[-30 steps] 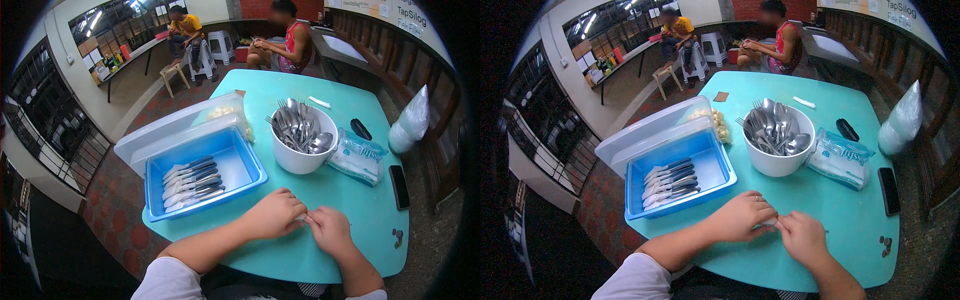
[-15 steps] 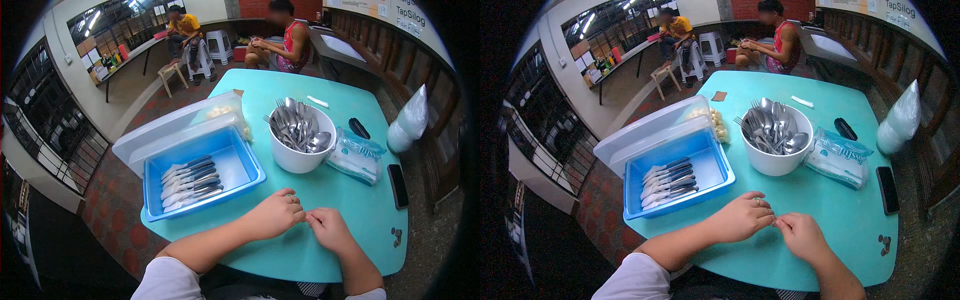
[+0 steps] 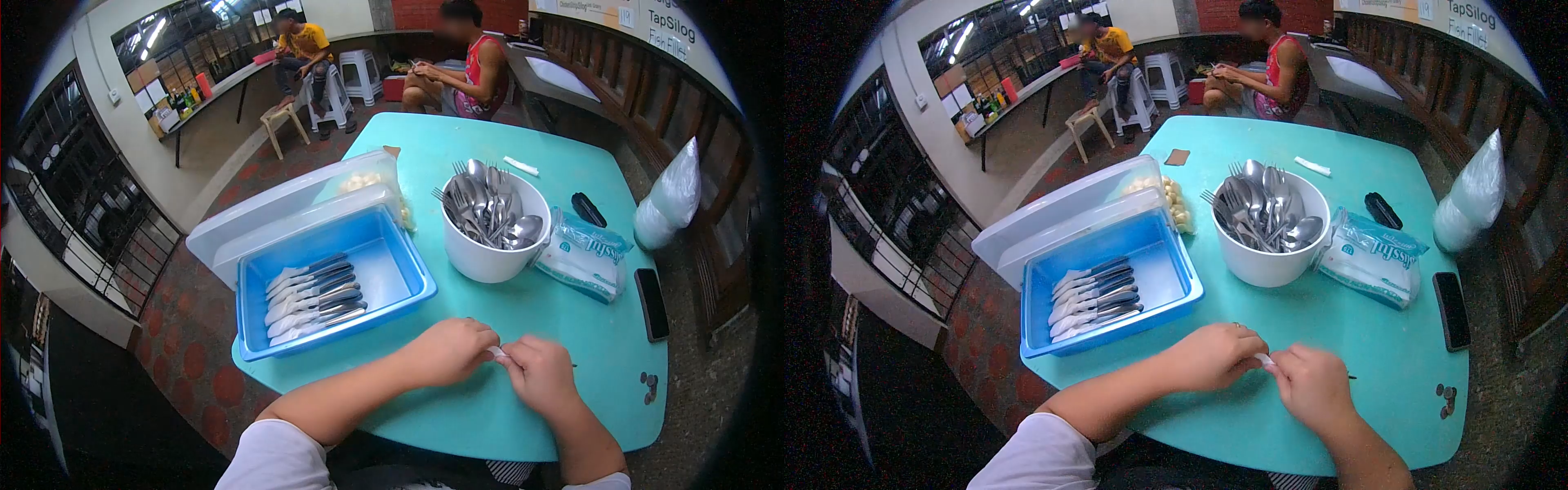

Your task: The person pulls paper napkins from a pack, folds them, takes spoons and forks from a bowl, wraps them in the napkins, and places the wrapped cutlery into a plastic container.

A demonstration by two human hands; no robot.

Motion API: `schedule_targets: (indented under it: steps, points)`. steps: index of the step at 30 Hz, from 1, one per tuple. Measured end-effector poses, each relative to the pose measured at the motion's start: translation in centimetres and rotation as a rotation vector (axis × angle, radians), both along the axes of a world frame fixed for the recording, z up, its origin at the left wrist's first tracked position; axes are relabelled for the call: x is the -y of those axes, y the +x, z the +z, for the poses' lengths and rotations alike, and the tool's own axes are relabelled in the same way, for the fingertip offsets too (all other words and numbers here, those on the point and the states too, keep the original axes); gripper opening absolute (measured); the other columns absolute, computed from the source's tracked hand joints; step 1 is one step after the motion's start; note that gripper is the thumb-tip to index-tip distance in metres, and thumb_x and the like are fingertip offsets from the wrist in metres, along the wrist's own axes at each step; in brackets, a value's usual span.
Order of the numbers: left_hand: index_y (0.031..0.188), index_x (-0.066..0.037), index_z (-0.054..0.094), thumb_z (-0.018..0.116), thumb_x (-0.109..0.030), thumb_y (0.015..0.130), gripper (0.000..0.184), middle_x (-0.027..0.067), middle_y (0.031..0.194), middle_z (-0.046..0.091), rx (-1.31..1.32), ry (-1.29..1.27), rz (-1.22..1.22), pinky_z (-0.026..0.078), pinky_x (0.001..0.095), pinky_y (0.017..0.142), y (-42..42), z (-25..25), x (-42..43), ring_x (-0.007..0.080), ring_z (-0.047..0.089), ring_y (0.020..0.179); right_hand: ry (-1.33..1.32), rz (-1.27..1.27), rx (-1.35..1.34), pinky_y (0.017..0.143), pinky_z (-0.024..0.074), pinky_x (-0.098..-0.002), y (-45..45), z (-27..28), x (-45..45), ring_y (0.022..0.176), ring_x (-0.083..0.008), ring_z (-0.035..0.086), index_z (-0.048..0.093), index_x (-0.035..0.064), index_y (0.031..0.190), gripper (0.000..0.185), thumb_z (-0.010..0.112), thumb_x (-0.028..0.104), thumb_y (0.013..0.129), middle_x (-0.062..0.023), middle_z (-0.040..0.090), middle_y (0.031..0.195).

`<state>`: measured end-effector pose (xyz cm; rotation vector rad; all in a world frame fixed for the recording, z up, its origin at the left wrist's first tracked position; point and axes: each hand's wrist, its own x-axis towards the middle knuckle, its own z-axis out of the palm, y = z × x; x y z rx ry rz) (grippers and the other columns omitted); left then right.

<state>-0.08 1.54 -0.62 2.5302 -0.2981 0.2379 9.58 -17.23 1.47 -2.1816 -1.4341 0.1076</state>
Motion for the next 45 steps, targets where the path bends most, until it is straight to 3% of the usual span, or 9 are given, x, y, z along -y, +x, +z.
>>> schedule_targets:
  steps: [9, 15, 18, 25, 28, 32, 37, 41, 45]
  points:
    - [0.103, -0.003, 0.065, 0.062, -0.015, 0.084, 0.023, 0.0094, 0.102, 0.068, 0.364, 0.293, -0.041, 0.050, 0.0391, 0.088, -0.9, 1.3, 0.8, 0.0268, 0.065, 0.098, -0.031, 0.094, -1.032, 0.059, 0.0439, -0.0323, 3.3, -2.8, 0.6, 0.063, -0.0204, 0.058, 0.073, 0.0037, 0.097, 0.015, 0.065, 0.015, 0.091, -0.0135, 0.063, 0.074]
    - [0.102, -0.004, 0.063, 0.058, -0.016, 0.087, 0.020, 0.0092, 0.103, 0.066, 0.137, 0.209, 0.054, 0.048, 0.0396, 0.094, -1.4, 3.1, 1.2, 0.0253, 0.064, 0.098, 0.114, 0.012, -0.161, 0.058, 0.0457, -0.0334, 0.9, 0.0, -0.1, 0.062, -0.0227, 0.058, 0.073, 0.0042, 0.092, 0.012, 0.068, 0.014, 0.088, -0.0152, 0.063, 0.075]
    - [0.099, -0.004, 0.063, 0.058, -0.016, 0.085, 0.019, 0.0094, 0.095, 0.063, 0.125, 0.233, 0.001, 0.047, 0.0408, 0.097, -1.2, 2.3, 0.9, 0.0250, 0.063, 0.097, 0.116, 0.046, -0.144, 0.057, 0.0463, -0.0345, 0.8, -0.5, -0.4, 0.061, -0.0203, 0.059, 0.071, 0.0018, 0.087, 0.015, 0.065, 0.015, 0.090, -0.0122, 0.061, 0.072]
    - [0.103, -0.004, 0.062, 0.055, -0.018, 0.084, 0.024, 0.0073, 0.093, 0.063, 0.456, 0.417, -0.067, 0.034, 0.0556, 0.114, -1.9, 2.1, 1.7, 0.0264, 0.063, 0.103, -0.021, 0.030, -1.444, 0.050, 0.0373, -0.0227, 4.6, -3.4, 0.8, 0.058, -0.0075, 0.051, 0.066, 0.0038, 0.083, 0.016, 0.064, 0.018, 0.091, 0.0007, 0.061, 0.072]
    - [0.112, -0.002, 0.061, 0.055, -0.019, 0.086, 0.032, 0.0121, 0.108, 0.063, 0.725, 0.196, 0.116, 0.027, 0.0609, 0.117, -1.1, 1.2, 2.1, 0.0318, 0.059, 0.117, 0.137, -0.078, -1.276, 0.051, 0.0382, -0.0234, 4.4, -2.6, -0.3, 0.058, -0.0077, 0.051, 0.067, 0.0047, 0.085, 0.016, 0.064, 0.018, 0.093, 0.0002, 0.061, 0.074]
    - [0.119, -0.001, 0.058, 0.055, -0.021, 0.088, 0.037, 0.0189, 0.125, 0.057, 1.031, 0.127, -0.013, 0.030, 0.0626, 0.114, -1.4, 2.4, 2.4, 0.0381, 0.052, 0.126, 0.259, 0.040, -0.526, 0.053, 0.0410, -0.0238, 6.1, -2.1, -4.0, 0.060, -0.0085, 0.053, 0.071, 0.0014, 0.089, 0.013, 0.065, 0.012, 0.092, -0.0020, 0.063, 0.078]
    - [0.117, -0.001, 0.059, 0.053, -0.019, 0.089, 0.034, 0.0241, 0.131, 0.053, 1.173, -0.139, -0.311, 0.035, 0.0648, 0.105, -1.9, 1.8, 4.4, 0.0421, 0.049, 0.128, 0.128, 0.336, -0.265, 0.057, 0.0436, -0.0282, -2.4, 6.8, -14.5, 0.064, -0.0149, 0.056, 0.072, -0.0028, 0.103, 0.016, 0.065, 0.005, 0.090, -0.0079, 0.062, 0.078]
    - [0.116, 0.001, 0.059, 0.054, -0.017, 0.088, 0.033, 0.0252, 0.129, 0.053, 1.223, -0.211, -0.301, 0.037, 0.0645, 0.103, -1.8, 1.4, 5.1, 0.0426, 0.051, 0.123, -0.045, 0.595, -0.048, 0.067, 0.0480, -0.0359, -6.5, 5.5, -22.7, 0.070, -0.0302, 0.060, 0.073, 0.0073, 0.112, 0.023, 0.066, 0.007, 0.090, -0.0172, 0.062, 0.081]
    - [0.114, 0.002, 0.058, 0.056, -0.017, 0.087, 0.034, 0.0245, 0.124, 0.055, 1.233, -0.153, -0.249, 0.037, 0.0633, 0.104, -1.4, 1.5, 4.0, 0.0427, 0.053, 0.120, -0.078, 0.688, -0.036, 0.068, 0.0461, -0.0355, -8.3, 1.5, -28.7, 0.074, -0.0264, 0.058, 0.074, 0.0100, 0.111, 0.023, 0.066, 0.008, 0.090, -0.0142, 0.061, 0.080]
